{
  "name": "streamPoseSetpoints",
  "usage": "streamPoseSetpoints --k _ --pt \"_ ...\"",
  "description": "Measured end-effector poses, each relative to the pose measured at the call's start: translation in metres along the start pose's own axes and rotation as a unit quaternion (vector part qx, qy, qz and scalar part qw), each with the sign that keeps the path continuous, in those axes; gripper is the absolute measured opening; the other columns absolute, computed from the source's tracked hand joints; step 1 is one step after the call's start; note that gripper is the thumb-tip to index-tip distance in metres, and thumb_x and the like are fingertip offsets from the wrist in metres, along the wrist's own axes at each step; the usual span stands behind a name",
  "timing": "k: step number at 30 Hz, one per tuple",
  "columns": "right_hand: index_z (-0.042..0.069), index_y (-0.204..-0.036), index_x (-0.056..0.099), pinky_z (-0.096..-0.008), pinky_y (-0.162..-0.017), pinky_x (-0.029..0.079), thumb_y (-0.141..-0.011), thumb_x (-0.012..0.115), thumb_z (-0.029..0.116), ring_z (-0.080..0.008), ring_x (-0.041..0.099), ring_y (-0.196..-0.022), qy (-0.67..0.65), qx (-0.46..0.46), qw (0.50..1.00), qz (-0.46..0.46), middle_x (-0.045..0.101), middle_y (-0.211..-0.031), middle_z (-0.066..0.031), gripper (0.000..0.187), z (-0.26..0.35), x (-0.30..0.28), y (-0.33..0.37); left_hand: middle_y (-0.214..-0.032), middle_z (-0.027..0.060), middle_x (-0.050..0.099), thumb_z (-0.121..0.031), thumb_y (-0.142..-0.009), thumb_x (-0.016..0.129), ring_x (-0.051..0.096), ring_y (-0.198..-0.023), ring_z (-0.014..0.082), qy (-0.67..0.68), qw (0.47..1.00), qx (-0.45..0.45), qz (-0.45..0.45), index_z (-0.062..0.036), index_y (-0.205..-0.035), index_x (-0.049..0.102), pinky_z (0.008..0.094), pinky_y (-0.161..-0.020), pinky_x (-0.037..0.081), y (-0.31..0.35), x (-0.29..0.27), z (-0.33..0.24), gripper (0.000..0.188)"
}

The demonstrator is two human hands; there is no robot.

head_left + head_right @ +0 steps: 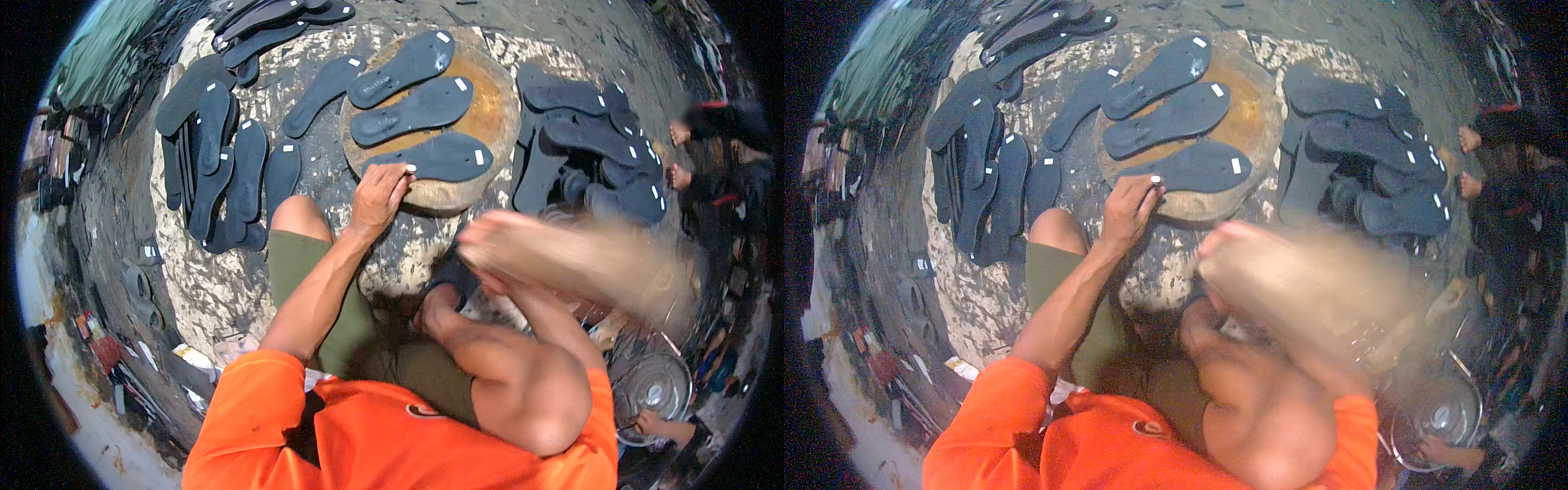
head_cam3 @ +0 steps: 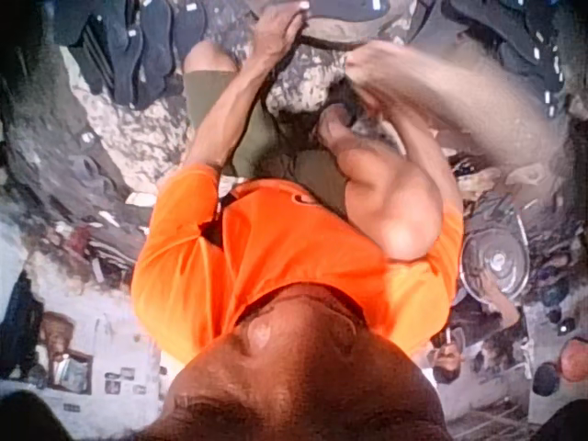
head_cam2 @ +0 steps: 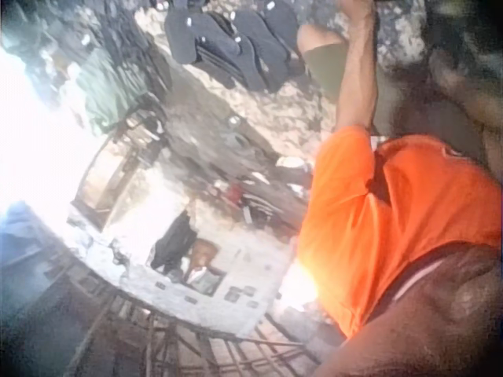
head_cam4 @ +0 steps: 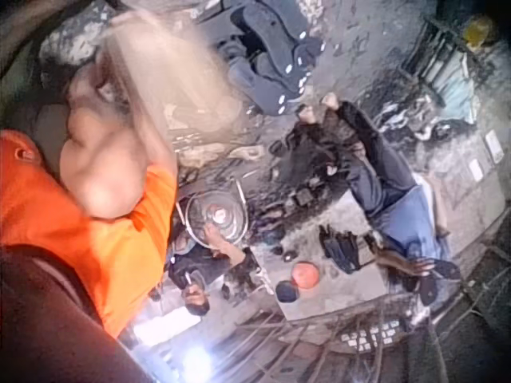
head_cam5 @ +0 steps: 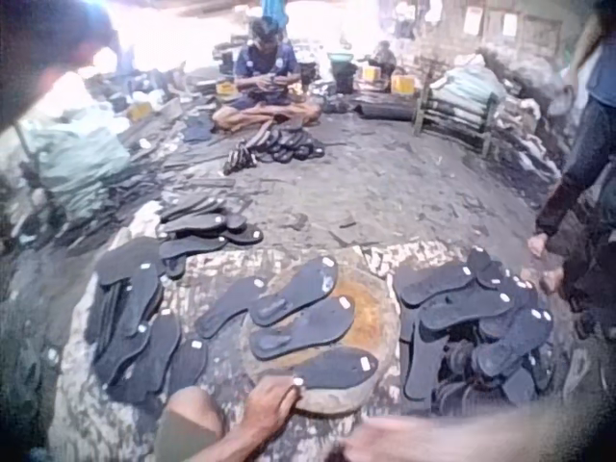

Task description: The person sits on the floor and repeatedly strikes black flip-flop soles with a wooden block to smooth or shape them. The person handles the soles one at a time, placing them on a wooden stump and striking them before moving them aside.

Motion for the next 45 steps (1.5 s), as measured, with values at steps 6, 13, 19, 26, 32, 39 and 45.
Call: streamPoseSetpoints --k 6,13,19,26,32,39,45 --pt "0.000 -0.129 0.055 -0.0334 -0.073 0.055 -0.102 0.060 0.049 -0.0155 0.065 -0.080 -0.247 0.205 0.939 0.127 0.066 -0.102 -0.0071 0.056 -0.020 0.001 -0.011 -0.106 0.0130 0.072 -0.017 -0.094 0.072 0.066 -0.101 0.0332 -0.007 0.999 -0.029 0.045 -0.0060 -0.107 0.072 0.0413 -0.089 0.053 0.012 -0.008 0.006 0.018" --pt "-0.003 -0.137 0.050 -0.0312 -0.079 0.052 -0.104 0.060 0.041 -0.0142 0.060 -0.090 -0.177 0.170 0.969 0.021 0.063 -0.108 -0.0069 0.056 -0.082 0.041 -0.013 -0.107 0.0124 0.069 -0.013 -0.088 0.077 0.064 -0.097 0.0337 -0.023 0.998 0.017 0.048 -0.0050 -0.114 0.070 0.0438 -0.086 0.052 -0.006 -0.003 -0.007 0.028" --pt "-0.003 -0.142 0.050 -0.0402 -0.100 0.050 -0.100 0.063 0.043 -0.0278 0.064 -0.117 -0.152 0.170 0.973 -0.040 0.068 -0.123 -0.0226 0.063 -0.047 0.038 -0.009 -0.103 0.0121 0.069 -0.007 -0.089 0.072 0.064 -0.095 0.0332 -0.029 0.998 0.016 0.045 -0.0044 -0.109 0.070 0.0428 -0.084 0.052 -0.002 -0.001 0.000 0.021" --pt "-0.003 -0.133 0.057 -0.0441 -0.103 0.047 -0.099 0.060 0.045 -0.0353 0.062 -0.114 0.129 0.000 0.991 -0.034 0.066 -0.120 -0.0240 0.059 -0.060 0.030 -0.001 -0.103 0.0123 0.069 -0.006 -0.089 0.072 0.063 -0.096 0.0334 -0.045 0.997 0.030 0.061 -0.0033 -0.107 0.070 0.0425 -0.084 0.053 0.000 0.005 0.012 0.019" --pt "-0.002 -0.150 0.043 -0.0409 -0.113 0.039 -0.100 0.060 0.053 -0.0296 0.055 -0.131 -0.109 0.158 0.981 0.030 0.059 -0.140 -0.0212 0.076 -0.093 0.031 -0.006 -0.097 0.0129 0.069 -0.012 -0.096 0.070 0.067 -0.086 0.0282 0.030 0.996 -0.077 -0.013 -0.0013 -0.107 0.068 0.0366 -0.080 0.054 -0.022 -0.005 -0.012 0.015" --pt "-0.001 -0.147 0.045 -0.0407 -0.109 0.043 -0.095 0.068 0.053 -0.0311 0.057 -0.130 -0.149 0.136 0.979 -0.032 0.061 -0.137 -0.0233 0.079 -0.078 0.050 -0.018 -0.088 0.0128 0.064 -0.019 -0.099 0.067 0.064 -0.081 0.0269 0.004 0.999 -0.033 -0.011 -0.0020 -0.106 0.066 0.0366 -0.074 0.052 -0.068 -0.076 -0.033 0.019" --pt "-0.002 -0.144 0.041 -0.0438 -0.103 0.049 -0.087 0.079 0.038 -0.0351 0.064 -0.121 -0.045 0.073 0.975 -0.206 0.065 -0.129 -0.0244 0.080 -0.072 0.053 -0.023 -0.127 0.0179 0.065 -0.034 -0.093 0.074 0.059 -0.123 0.0336 0.035 0.947 0.108 0.299 -0.0105 -0.132 0.066 0.0463 -0.106 0.044 -0.027 -0.023 -0.037 0.046"
Point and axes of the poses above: each hand's wrist, its own y-axis away from the middle knuckle, its own x-axis out of the palm, z = x × y, the point moved 1 cm from there along -y, towards the middle knuckle
